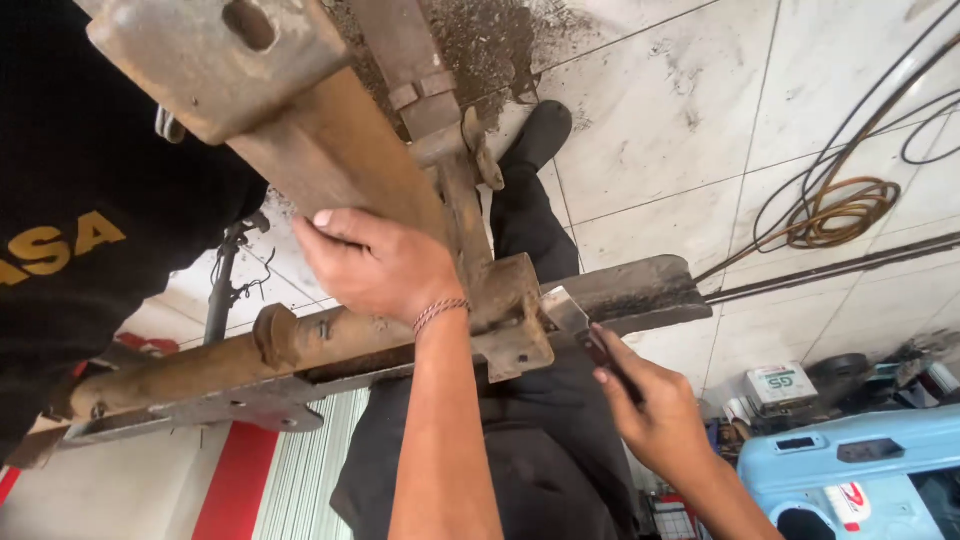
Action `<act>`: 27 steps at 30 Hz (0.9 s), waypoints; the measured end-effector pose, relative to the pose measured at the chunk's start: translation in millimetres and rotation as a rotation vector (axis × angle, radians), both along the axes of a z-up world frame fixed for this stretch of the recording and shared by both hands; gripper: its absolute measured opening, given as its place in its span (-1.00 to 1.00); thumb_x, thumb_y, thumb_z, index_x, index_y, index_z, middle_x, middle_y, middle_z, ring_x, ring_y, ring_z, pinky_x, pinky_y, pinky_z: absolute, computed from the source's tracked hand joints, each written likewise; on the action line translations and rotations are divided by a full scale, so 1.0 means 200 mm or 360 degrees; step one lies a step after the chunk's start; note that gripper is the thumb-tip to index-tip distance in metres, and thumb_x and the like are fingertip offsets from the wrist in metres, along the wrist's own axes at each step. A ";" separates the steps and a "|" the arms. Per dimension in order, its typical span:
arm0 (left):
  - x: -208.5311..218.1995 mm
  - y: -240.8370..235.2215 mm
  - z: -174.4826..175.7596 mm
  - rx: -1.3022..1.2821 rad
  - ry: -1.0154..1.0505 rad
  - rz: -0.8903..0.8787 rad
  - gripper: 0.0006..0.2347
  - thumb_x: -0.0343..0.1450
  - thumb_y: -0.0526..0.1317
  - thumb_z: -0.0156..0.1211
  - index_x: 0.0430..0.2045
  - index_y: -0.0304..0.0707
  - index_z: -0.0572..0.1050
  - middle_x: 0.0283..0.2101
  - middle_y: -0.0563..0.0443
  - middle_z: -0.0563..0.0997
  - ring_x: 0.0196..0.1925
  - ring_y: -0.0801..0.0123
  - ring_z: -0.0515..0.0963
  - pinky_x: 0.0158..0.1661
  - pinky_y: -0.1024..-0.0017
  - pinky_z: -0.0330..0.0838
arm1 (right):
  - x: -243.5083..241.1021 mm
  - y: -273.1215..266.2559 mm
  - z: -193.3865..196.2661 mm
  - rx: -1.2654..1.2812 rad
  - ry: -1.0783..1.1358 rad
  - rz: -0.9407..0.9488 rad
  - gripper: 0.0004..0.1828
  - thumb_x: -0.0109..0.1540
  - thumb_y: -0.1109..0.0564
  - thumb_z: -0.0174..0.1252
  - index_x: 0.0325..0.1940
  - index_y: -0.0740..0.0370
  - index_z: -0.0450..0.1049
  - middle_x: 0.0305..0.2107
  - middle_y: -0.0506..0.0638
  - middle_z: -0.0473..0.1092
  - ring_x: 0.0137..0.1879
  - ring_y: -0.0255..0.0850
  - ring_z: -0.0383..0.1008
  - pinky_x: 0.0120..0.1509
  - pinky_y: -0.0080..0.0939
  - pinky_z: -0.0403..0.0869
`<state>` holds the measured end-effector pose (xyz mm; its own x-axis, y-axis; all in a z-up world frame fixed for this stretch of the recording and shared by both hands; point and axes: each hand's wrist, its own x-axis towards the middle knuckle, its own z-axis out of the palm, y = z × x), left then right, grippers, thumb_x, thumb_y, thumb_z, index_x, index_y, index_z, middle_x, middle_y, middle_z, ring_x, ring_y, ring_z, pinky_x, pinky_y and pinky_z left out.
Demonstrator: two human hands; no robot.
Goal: The person uses a scraper to remove rust and debris from a rusty metal frame, likely part of a vehicle's undercarriage. They hold the frame with one hand while scraping with the other, working on various sections of the metal structure.
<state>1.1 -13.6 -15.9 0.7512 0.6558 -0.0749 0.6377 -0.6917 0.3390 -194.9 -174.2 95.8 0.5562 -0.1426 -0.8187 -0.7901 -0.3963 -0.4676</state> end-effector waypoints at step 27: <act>-0.02 0.04 -0.03 -0.0002 -0.0139 0.0059 -0.62 0.60 -0.05 -0.21 -0.35 -0.47 0.42 -0.42 -0.31 0.57 -0.41 -0.13 0.44 -0.27 0.00 0.35 | 0.06 -0.05 -0.14 0.0303 0.0048 -0.0229 -0.56 0.31 0.10 0.13 0.25 0.30 0.37 -0.42 0.20 0.53 -0.39 -0.05 0.60 -0.27 -0.09 0.52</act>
<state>-3.0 -5.6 -22.0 0.7300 0.6833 -0.0111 0.6310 -0.6677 0.3950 -183.7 -184.9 67.5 0.5162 -0.0599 -0.8543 -0.8467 -0.1856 -0.4986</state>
